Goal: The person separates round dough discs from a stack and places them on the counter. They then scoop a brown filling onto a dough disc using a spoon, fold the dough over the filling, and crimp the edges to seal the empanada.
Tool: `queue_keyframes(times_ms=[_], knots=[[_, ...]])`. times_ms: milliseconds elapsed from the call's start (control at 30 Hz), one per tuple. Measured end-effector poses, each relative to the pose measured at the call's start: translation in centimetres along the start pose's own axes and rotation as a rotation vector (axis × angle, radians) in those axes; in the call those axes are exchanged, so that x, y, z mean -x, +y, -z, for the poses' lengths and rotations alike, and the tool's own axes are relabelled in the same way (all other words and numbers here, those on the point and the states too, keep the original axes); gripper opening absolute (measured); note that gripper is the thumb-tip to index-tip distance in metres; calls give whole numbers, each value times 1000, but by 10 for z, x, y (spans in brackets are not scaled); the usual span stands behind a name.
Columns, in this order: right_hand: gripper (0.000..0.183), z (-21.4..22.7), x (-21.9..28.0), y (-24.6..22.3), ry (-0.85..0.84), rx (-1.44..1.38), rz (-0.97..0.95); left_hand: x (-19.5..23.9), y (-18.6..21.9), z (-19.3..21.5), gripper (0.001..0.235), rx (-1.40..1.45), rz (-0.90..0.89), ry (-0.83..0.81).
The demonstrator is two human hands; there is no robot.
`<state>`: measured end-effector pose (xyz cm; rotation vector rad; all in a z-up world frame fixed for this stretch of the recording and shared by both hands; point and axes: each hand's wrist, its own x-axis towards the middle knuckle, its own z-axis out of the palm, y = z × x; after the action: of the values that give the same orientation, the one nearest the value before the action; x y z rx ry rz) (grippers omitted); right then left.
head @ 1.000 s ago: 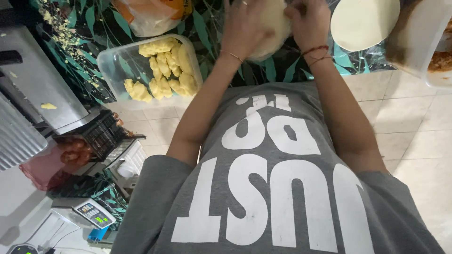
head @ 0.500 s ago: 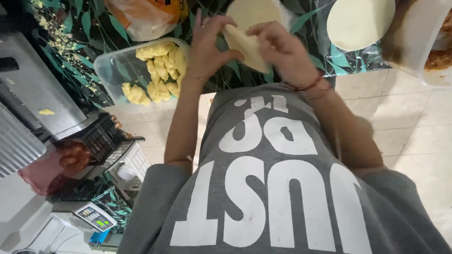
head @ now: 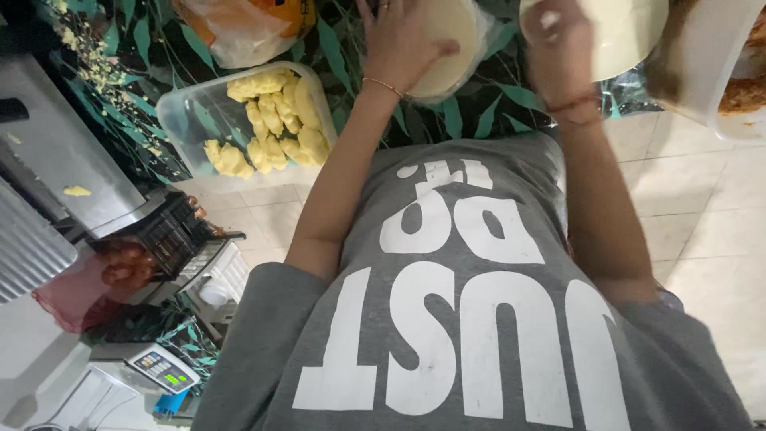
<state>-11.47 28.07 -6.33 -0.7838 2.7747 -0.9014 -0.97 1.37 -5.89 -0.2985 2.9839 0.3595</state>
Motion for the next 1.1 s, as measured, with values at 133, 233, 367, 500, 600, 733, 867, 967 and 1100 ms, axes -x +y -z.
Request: queue_keyframes(times_ms=[133,233,367,500,600,733,867,967,1100], knots=[[16,-47,-21,-35,-230,-230,-23,5,12,29,150,-155,30,-379],[9,-68,-20,-17,-174,-225,-29,18,14,27,158,-167,56,-448],[7,-73,-16,-3,-188,-249,-56,27,14,24,165,-112,94,-440],[4,-69,-16,-17,-156,-123,15,22,15,34,158,-109,123,-475],[7,-53,-16,-43,-187,-167,84,24,16,42,161,-139,130,-466],[4,-28,-17,-90,-367,-380,-3,27,19,50,154,-133,141,-441],[13,-1,-13,-139,-579,-630,-89,52,2,39,155,-109,63,-313],[18,9,-5,-147,-707,-1138,-392,71,-9,76,156,544,95,-400],[14,44,-15,-177,-761,-1173,-278,87,-5,107,59,1296,148,-342]])
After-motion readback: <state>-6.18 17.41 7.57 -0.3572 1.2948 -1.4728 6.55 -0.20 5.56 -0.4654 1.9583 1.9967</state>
